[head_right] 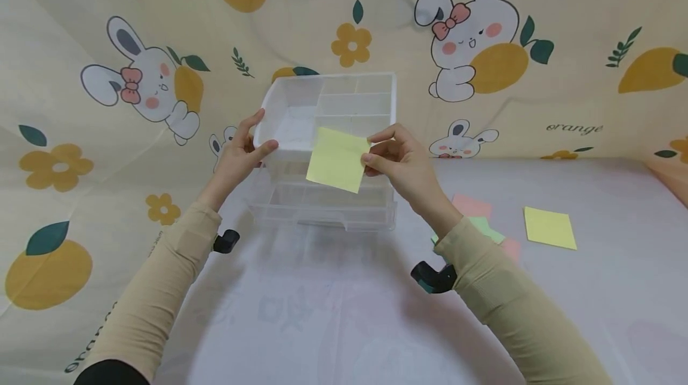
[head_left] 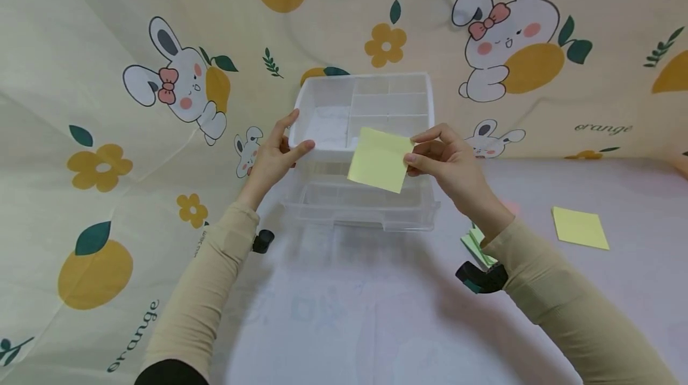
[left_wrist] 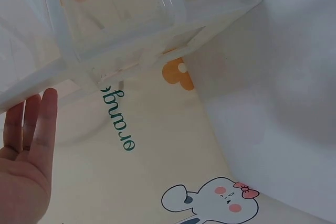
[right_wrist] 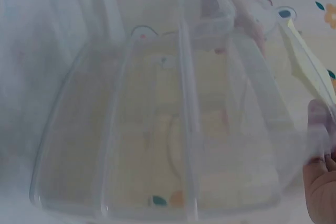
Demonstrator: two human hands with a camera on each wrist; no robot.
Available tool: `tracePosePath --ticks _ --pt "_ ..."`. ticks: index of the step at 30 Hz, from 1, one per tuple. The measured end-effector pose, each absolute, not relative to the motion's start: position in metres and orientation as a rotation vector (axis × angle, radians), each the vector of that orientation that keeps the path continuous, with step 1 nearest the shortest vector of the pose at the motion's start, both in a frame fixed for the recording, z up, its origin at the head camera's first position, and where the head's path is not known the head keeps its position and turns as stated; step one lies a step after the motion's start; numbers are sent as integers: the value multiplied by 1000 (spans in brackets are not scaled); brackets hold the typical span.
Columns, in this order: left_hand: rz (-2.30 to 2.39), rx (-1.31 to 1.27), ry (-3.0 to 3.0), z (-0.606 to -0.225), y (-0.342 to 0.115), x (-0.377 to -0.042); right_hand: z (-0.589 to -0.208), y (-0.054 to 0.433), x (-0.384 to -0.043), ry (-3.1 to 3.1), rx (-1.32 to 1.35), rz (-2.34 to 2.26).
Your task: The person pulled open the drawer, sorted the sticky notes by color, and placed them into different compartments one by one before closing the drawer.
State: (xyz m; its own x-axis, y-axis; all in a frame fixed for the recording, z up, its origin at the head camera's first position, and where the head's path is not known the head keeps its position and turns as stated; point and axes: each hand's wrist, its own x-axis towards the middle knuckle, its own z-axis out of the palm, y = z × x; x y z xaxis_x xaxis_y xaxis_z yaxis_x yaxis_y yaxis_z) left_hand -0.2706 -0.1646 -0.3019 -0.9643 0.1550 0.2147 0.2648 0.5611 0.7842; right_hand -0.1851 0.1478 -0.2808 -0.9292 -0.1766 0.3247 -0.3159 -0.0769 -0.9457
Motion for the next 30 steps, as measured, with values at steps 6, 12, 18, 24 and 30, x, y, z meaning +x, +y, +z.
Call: tracePosePath --ticks 6,12,18,24,30 --pt "-1376 -364 -2659 -301 -164 -271 -281 131 -193 -2291 499 2003" --pt "-1356 -370 -2651 -303 -164 -272 -275 120 -198 -2478 452 1885" --pt "-1352 -370 -2648 -304 -165 -272 -269 108 -201 -2694 504 1743" --pt "-1349 -375 -2650 -304 -164 -272 -273 93 -206 -2776 556 1696" --pt "-1341 -379 -2651 -304 -164 -271 -277 82 -211 -2849 597 1636"
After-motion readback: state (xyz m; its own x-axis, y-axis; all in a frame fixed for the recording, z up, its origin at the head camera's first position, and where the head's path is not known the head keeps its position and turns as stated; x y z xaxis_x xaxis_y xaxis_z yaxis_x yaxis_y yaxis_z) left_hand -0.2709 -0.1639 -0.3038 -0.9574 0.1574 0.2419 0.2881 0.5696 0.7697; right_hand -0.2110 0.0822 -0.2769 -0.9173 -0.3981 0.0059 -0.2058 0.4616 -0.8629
